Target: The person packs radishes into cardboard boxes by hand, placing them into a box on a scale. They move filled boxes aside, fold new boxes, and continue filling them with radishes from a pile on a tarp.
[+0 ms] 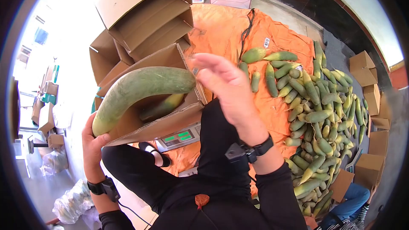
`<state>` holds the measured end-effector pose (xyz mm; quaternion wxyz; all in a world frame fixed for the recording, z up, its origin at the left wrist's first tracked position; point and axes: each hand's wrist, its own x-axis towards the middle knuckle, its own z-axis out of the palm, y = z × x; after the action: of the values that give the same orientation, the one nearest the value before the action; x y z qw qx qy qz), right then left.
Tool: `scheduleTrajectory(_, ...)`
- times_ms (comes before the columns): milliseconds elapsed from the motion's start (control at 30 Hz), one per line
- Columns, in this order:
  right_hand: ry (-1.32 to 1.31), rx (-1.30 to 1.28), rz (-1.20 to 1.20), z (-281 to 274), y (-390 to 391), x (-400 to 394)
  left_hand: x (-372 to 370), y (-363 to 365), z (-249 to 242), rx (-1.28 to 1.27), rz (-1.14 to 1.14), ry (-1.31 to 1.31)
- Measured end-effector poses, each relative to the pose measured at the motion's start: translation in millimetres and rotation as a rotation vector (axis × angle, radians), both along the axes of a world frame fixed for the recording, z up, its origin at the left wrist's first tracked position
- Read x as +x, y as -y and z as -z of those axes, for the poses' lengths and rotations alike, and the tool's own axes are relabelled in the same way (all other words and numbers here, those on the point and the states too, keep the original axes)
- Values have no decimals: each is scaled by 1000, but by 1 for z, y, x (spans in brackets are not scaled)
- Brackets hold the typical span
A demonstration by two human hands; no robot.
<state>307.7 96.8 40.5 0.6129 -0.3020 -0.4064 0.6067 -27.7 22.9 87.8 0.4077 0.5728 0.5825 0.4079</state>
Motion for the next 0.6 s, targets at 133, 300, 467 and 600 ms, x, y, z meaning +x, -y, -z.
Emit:
scheduleTrajectory(133,-34,-55,95,28,3,47,-13,-1,12,-91,-37,-84)
scheduleTrajectory(300,201,-371,317,118,34,100,-8,-23,37,-208,8,-395)
scheduleTrajectory(467,565,-751,301,216,103,122,0,-53,72,-301,178,-552)
scheduleTrajectory(600,912,-751,159,302,187,146,37,-68,62,-412,381,-622)
